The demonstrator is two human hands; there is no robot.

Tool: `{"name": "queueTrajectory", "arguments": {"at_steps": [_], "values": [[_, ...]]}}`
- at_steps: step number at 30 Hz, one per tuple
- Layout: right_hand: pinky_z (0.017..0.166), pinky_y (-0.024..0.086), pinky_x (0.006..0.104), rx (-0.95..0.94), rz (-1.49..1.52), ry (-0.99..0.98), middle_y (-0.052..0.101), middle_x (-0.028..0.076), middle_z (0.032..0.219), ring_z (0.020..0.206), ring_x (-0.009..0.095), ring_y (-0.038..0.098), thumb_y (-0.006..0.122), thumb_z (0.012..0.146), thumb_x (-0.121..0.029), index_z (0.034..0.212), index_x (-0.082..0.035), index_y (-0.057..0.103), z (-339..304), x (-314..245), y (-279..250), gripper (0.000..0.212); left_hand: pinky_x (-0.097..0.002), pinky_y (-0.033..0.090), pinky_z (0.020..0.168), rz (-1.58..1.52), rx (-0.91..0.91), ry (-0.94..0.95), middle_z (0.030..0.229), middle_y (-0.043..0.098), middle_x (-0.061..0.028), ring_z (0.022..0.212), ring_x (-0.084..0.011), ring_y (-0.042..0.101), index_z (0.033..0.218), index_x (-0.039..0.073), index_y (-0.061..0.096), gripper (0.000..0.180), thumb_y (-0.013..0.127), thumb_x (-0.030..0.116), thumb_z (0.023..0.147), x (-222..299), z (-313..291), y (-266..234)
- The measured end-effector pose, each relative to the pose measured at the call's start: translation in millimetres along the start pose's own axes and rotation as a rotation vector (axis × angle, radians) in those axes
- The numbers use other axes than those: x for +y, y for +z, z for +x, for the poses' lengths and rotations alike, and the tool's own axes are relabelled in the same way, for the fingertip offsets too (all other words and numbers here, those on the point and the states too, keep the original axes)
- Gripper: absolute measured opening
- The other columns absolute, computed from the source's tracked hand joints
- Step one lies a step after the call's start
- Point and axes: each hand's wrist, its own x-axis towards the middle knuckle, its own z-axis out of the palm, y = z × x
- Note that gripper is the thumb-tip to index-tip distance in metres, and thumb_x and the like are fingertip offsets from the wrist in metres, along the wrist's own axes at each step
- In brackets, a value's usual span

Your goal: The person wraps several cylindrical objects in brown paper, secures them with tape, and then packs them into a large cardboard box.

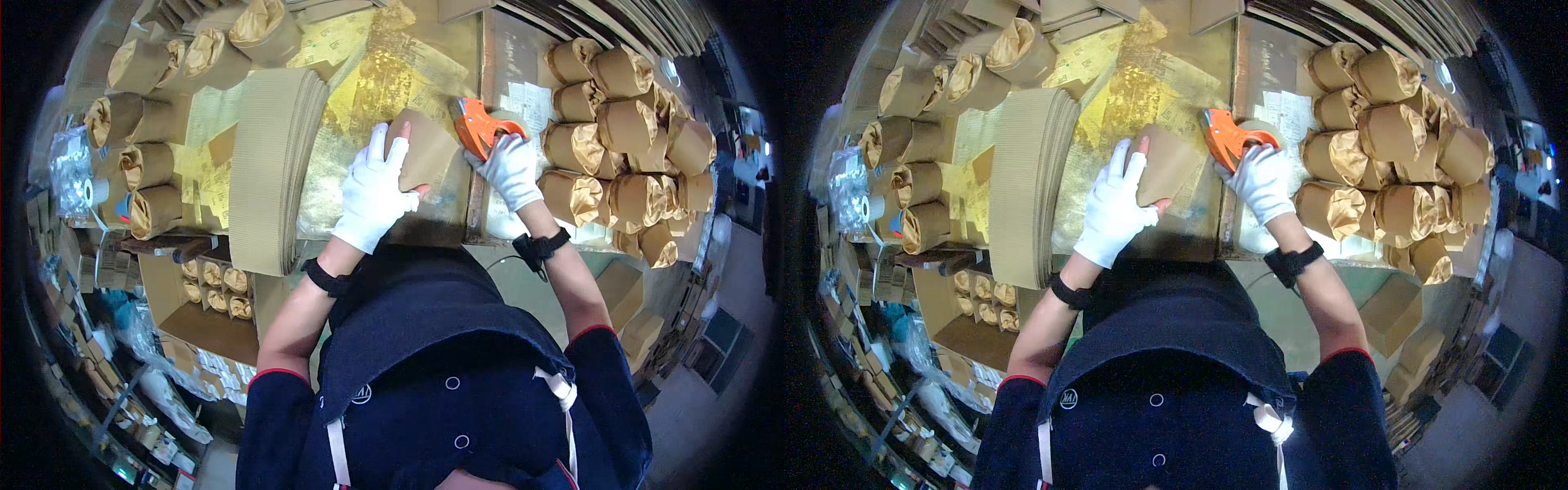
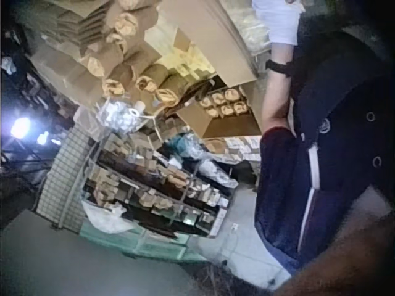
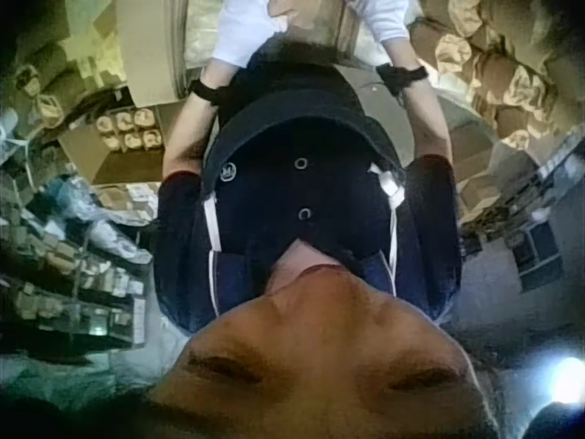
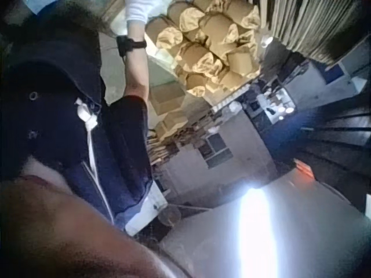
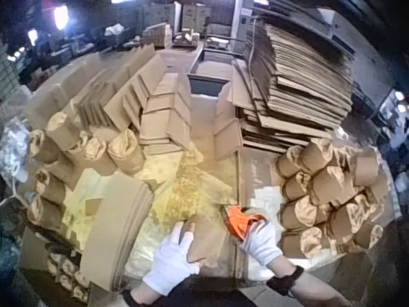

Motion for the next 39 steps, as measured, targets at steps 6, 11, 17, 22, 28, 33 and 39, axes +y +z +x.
{"name": "queueTrajectory", "arguments": {"at_steps": [6, 11, 17, 22, 28, 33, 39], "values": [[0.056, 0.048, 0.0196, -0.648, 1.996, 0.817, 0.069, 0.003, 0.083, 0.064, 0.008, 0.063, 0.070, 0.091, -0.038, 0.110, 0.005, 0.066, -3, 33, -107, 0.047, -0.0500, 0.046, 0.098, 0.164, 0.027, -0.038, 0.148, 0.039, -0.0219, 0.118, -0.0419, 0.052, 0.152, 0.020, 0.034, 0.103, 0.083, 0.040, 0.063, 6, -11, 12], [0.059, 0.046, 0.0243, -0.981, 1.327, 0.766, 0.067, 0.006, 0.077, 0.065, 0.012, 0.060, 0.071, 0.089, -0.045, 0.101, 0.003, 0.071, -30, 5, -96, 0.050, -0.0500, 0.045, 0.101, -0.011, 0.034, 0.037, 0.149, 0.037, -0.0225, 0.123, -0.0431, 0.050, 0.151, 0.019, 0.035, 0.102, 0.083, 0.038, 0.063, -9, 1, 1], [0.067, 0.048, 0.0249, -0.818, 1.525, 0.643, 0.069, 0.005, 0.082, 0.071, 0.008, 0.058, 0.066, 0.090, -0.052, 0.108, 0.004, 0.071, 0, -35, -87, 0.059, -0.0472, 0.050, 0.095, 0.147, 0.066, 0.110, 0.147, 0.042, -0.0223, 0.117, -0.0423, 0.056, 0.148, 0.026, 0.041, 0.096, 0.083, 0.042, 0.064, -28, 10, -14], [0.063, 0.052, 0.0335, -0.869, 1.322, 0.724, 0.067, 0.014, 0.067, 0.065, 0.019, 0.066, 0.063, 0.085, -0.060, 0.092, 0.003, 0.072, -35, -21, -89, 0.063, -0.0469, 0.055, 0.085, -0.044, -0.012, 0.083, 0.132, 0.054, -0.0217, 0.107, -0.0422, 0.062, 0.150, 0.021, 0.038, 0.098, 0.082, 0.045, 0.065, -40, 25, -24], [0.066, 0.054, 0.0438, -0.937, 0.918, 0.730, 0.064, 0.021, 0.060, 0.066, 0.038, 0.069, 0.057, 0.083, -0.066, 0.077, 0.001, 0.073, -19, -36, -85, 0.069, -0.0483, 0.052, 0.088, 0.104, -0.025, 0.063, 0.123, 0.056, -0.0186, 0.107, -0.0410, 0.060, 0.140, 0.016, 0.045, 0.088, 0.083, 0.037, 0.063, -4, 62, -9], [0.052, 0.050, 0.0380, -0.563, 0.893, 0.655, 0.061, 0.014, 0.053, 0.053, 0.025, 0.066, 0.065, 0.085, -0.060, 0.082, -0.002, 0.073, -43, -35, -63, 0.059, -0.0475, 0.048, 0.103, -0.140, 0.146, 0.324, 0.150, 0.040, -0.0219, 0.129, -0.0423, 0.050, 0.134, 0.013, 0.046, 0.087, 0.090, 0.025, 0.060, -36, -24, -15], [0.048, 0.051, 0.0420, 0.036, 0.305, 0.352, 0.060, 0.014, 0.055, 0.049, 0.032, 0.062, 0.073, 0.078, -0.058, 0.083, -0.005, 0.067, -40, 7, -26, 0.054, -0.0408, 0.054, 0.089, -0.513, 0.121, -0.336, 0.120, 0.064, -0.0244, 0.108, -0.0335, 0.067, 0.141, 0.007, 0.048, 0.063, 0.072, 0.018, 0.084, -54, -93, -46]]}}
